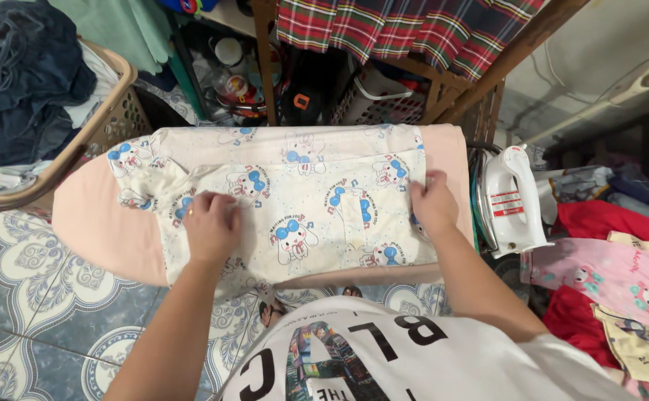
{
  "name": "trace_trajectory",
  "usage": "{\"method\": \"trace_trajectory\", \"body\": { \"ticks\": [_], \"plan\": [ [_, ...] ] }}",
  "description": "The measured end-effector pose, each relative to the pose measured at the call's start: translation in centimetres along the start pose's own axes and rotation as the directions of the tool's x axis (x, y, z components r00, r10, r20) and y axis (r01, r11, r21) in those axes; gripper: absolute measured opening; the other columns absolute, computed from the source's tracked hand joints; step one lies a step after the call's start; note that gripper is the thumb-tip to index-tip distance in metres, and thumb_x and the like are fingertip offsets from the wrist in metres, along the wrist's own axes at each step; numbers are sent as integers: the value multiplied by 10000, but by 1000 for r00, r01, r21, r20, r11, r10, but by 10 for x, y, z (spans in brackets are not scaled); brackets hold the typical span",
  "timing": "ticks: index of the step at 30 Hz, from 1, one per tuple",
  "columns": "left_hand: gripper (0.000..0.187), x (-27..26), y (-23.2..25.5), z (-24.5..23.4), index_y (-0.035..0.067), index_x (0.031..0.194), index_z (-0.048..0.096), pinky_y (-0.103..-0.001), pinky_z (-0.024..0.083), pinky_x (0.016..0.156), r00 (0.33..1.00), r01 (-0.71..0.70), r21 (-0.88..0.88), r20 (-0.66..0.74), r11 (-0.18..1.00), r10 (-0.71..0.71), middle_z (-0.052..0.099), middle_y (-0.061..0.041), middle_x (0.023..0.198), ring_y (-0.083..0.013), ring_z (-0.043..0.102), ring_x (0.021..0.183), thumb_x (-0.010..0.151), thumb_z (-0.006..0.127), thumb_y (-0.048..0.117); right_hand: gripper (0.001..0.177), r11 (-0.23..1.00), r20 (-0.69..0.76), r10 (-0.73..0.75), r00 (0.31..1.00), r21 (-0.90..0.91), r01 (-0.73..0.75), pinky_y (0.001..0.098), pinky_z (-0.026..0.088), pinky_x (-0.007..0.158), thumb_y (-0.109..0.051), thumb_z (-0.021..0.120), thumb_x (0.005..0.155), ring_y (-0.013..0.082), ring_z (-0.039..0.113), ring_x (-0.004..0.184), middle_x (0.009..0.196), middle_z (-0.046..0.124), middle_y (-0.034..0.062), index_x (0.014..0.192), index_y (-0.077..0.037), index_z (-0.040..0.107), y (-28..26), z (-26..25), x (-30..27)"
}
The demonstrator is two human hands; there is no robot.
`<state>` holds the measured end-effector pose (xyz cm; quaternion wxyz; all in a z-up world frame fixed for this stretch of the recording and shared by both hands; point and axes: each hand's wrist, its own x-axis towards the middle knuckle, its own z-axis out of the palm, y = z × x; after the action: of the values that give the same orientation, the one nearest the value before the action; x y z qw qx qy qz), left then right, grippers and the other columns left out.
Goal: The person irons a small patterned garment on a pink ironing board. They repeatedly smooth, fold, and press the fabric with a white steam iron, adjusting the garment several times to cover different areas.
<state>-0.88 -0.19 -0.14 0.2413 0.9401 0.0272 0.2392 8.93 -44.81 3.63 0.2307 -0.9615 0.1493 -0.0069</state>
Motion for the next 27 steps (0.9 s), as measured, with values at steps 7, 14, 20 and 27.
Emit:
{"method": "trace_trajectory", "body": {
  "ticks": [7, 14, 20, 27],
  "plan": [
    [163, -41, -8, -18, 146, 1025, 694, -534, 438, 958, 999, 44, 59, -11, 997, -43, 612, -116, 1162, -371, 569, 1127, 883, 729, 219, 338, 936, 21, -190, 981, -297, 188, 520, 544, 756, -426, 649, 945, 393, 706, 864, 929, 743, 182, 977, -90, 663, 33, 1, -49],
    [231, -45, -11, -16, 152, 1068, 693, -552, 402, 1025, 999, 53, 65, -15, 996, -52, 604, -115, 1233, -383, 535, 1197, 862, 727, 251, 360, 977, -93, -164, 982, -154, 148, 538, 527, 685, -378, 621, 972, 434, 690, 760, 833, 729, 192, 1195, -100, 568, 47, -10, -58],
    [241, -66, -34, -19, 134, 1148, 675, -545, 406, 1035, 970, 206, 124, -160, 971, -185, 592, -133, 1287, -381, 530, 1232, 926, 684, 225, 335, 954, -109, -279, 954, -144, 263, 527, 531, 673, -327, 611, 952, 406, 696, 756, 916, 745, 155, 1248, -173, 617, 55, -14, -79],
    [286, -65, -57, -35, 170, 1242, 686, -545, 431, 1039, 954, 288, 180, -142, 941, -265, 662, -60, 1320, -343, 579, 1230, 969, 608, 209, 349, 903, -168, -407, 898, -218, 369, 506, 532, 840, -234, 707, 857, 409, 659, 980, 1068, 679, 201, 1188, -125, 676, 52, -22, -77]
  ]
}}
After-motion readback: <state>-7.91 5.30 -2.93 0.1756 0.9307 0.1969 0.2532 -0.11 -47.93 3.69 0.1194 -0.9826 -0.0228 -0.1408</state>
